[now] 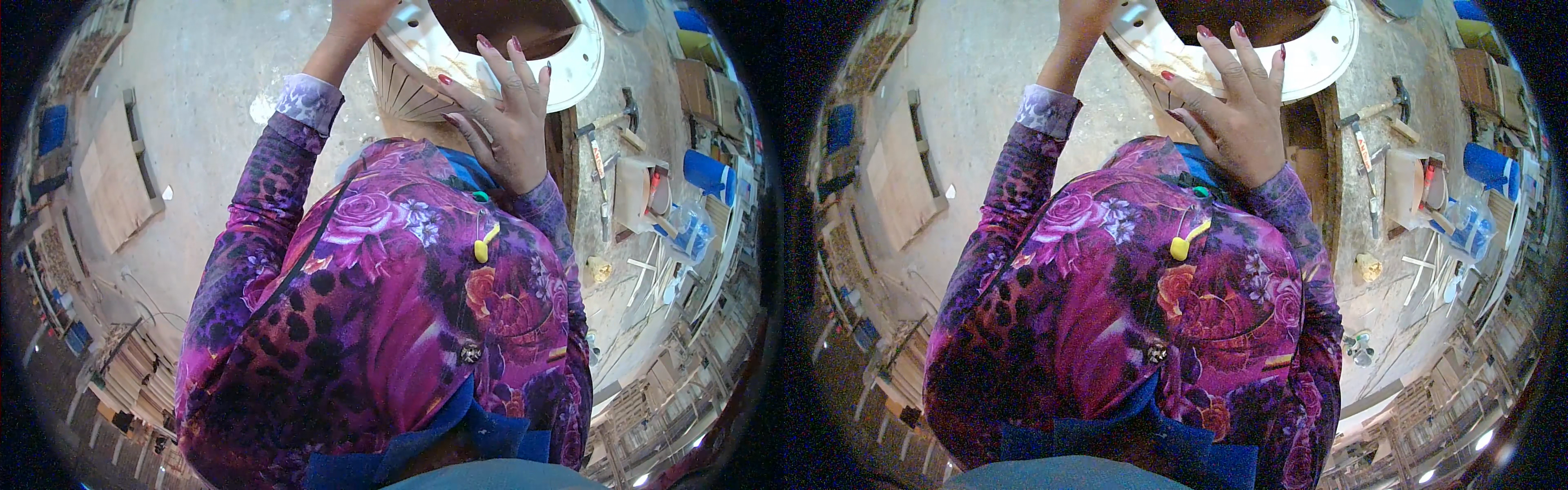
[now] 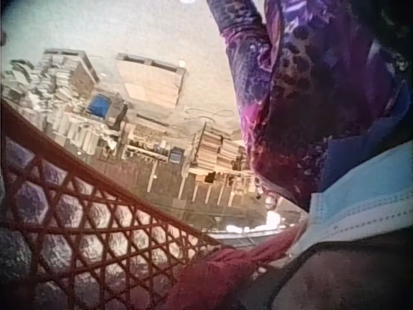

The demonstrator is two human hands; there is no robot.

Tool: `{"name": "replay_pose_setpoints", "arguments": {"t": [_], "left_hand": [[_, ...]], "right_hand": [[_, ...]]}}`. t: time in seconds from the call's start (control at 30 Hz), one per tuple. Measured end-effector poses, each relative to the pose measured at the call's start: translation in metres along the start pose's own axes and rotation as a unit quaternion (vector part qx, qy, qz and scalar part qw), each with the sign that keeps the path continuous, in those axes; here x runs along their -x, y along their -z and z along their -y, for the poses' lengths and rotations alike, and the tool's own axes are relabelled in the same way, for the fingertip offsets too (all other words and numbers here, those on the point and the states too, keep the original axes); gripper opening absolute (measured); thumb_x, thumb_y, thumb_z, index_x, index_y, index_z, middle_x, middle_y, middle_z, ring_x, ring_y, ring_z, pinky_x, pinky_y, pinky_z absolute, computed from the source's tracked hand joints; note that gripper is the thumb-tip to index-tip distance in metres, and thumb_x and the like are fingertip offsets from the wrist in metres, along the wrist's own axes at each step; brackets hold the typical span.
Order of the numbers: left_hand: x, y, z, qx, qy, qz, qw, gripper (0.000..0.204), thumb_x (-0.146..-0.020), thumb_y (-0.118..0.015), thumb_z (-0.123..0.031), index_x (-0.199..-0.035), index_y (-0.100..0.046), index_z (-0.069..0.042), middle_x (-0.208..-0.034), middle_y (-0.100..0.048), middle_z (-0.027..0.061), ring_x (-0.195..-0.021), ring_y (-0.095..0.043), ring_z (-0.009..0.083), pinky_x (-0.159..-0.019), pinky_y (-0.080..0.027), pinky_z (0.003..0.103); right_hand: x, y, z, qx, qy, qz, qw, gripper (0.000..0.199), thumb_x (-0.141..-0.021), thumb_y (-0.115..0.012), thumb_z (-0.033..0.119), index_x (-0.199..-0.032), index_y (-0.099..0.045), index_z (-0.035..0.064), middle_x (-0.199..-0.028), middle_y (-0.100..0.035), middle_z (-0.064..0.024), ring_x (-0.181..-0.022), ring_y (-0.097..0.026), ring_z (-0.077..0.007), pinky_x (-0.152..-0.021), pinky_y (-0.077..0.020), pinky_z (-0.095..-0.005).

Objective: Assembling a wooden barrel-like structure by gluing wooden slats onto a circular frame.

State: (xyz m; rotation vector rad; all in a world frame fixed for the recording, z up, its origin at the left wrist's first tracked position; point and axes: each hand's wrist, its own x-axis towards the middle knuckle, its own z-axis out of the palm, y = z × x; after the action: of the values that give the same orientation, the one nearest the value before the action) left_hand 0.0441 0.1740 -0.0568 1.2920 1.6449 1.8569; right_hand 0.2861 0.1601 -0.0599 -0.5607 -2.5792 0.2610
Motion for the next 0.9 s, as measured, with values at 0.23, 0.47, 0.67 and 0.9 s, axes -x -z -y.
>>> {"name": "replay_pose_setpoints", "arguments": {"t": [0.23, 0.47, 0.67, 0.9], "left_hand": [[0.0, -0.001, 0.004, 0.014, -0.006, -0.001, 1.0, 0.045, -0.083, -0.075, -0.021, -0.12, -0.061, 0.0, -0.107, -0.069, 0.0101, -0.095, -0.063, 0.0159, -0.084, -0.049, 0.029], [0.001, 0.0, 0.001, 0.007, -0.015, -0.002, 1.0, 0.045, -0.083, -0.075, -0.02, -0.121, -0.061, -0.001, -0.108, -0.069, 0.0099, -0.095, -0.063, 0.0158, -0.084, -0.049, 0.029], [0.0, 0.001, -0.001, 0.005, 0.002, 0.006, 1.0, 0.046, -0.083, -0.075, -0.021, -0.122, -0.061, -0.001, -0.108, -0.069, 0.0098, -0.095, -0.063, 0.0149, -0.083, -0.049, 0.028], [-0.001, 0.001, 0.006, 0.008, -0.009, -0.006, 1.0, 0.045, -0.083, -0.075, -0.022, -0.121, -0.061, -0.001, -0.108, -0.069, 0.0095, -0.094, -0.063, 0.0149, -0.082, -0.049, 0.028]], "right_hand": [[0.0, 0.002, -0.002, 0.009, 0.0, -0.018, 1.0, 0.043, -0.076, -0.075, 0.035, -0.118, -0.065, 0.042, -0.15, -0.039, -0.0059, -0.141, -0.029, -0.0354, -0.109, -0.0154, -0.0692], [-0.007, 0.002, 0.0, -0.007, 0.005, -0.028, 1.0, 0.048, -0.077, -0.074, 0.036, -0.123, -0.062, 0.0442, -0.151, -0.037, -0.0055, -0.142, -0.028, -0.0348, -0.109, -0.0152, -0.0697], [-0.012, 0.002, 0.002, 0.066, 0.025, 0.035, 0.997, 0.044, -0.084, -0.069, 0.039, -0.127, -0.061, 0.0404, -0.154, -0.033, -0.0074, -0.144, -0.024, -0.0352, -0.112, -0.0146, -0.0652], [0.008, 0.011, -0.017, 0.062, 0.003, 0.01, 0.998, 0.061, -0.078, -0.071, 0.044, -0.136, -0.052, 0.0424, -0.155, -0.03, -0.0102, -0.143, -0.025, -0.0378, -0.107, -0.0195, -0.069]]}}
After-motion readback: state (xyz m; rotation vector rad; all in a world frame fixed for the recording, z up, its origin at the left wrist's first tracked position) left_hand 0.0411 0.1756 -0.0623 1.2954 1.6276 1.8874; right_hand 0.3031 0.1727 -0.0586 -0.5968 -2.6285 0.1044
